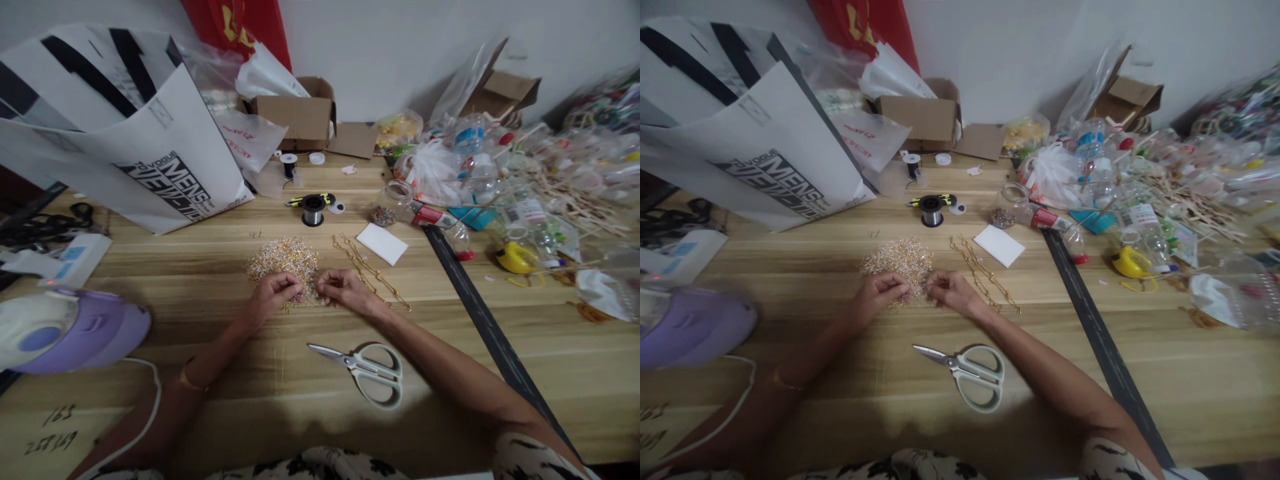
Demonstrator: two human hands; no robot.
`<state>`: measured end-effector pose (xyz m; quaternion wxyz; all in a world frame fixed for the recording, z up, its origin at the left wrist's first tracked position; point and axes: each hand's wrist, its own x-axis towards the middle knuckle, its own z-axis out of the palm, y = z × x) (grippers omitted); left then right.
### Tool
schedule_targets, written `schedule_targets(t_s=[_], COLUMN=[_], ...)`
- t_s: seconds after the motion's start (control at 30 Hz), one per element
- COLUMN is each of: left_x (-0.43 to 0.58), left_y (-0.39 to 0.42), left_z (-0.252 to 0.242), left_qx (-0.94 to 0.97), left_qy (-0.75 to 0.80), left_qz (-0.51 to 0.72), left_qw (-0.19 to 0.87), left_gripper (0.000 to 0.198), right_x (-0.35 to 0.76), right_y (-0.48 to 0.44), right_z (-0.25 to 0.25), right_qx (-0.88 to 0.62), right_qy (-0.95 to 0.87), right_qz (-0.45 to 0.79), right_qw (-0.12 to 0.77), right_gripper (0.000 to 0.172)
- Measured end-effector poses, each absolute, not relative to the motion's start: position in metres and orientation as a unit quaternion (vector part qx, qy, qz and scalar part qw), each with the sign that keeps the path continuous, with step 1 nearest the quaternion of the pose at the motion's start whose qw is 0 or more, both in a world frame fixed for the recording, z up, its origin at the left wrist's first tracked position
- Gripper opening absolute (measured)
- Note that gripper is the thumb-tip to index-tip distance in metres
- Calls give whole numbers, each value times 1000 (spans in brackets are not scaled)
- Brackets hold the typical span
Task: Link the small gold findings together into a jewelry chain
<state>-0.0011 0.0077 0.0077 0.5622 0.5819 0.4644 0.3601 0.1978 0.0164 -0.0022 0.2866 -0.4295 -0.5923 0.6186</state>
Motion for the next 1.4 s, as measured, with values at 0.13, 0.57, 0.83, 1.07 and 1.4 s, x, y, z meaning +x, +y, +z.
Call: schedule_targets(t_s=[0.13,0.57,0.83,1.07,1.4], left_x=[-1,9,9,9,9], left_y=[8,2,1,1,1], left_z=[3,4,1,5,5], left_qx=[593,617,626,618,596], left_qy=[451,431,425,435,438], left_qz=[362,295,287,273,278], left_qw=[561,589,588,596,613], left_gripper=[22,20,22,22,19], right_x=[198,196,195,196,198], right_y=[18,20,19,23,25], right_z=[-3,-7,-6,-8,-8], right_qx=[-415,-377,-358,-372,-403], right_qy=[-580,-485,-444,-423,-417], right_qz=[633,707,738,728,699], right_qw=[302,350,360,389,418], right_gripper=[18,30,31,30,28])
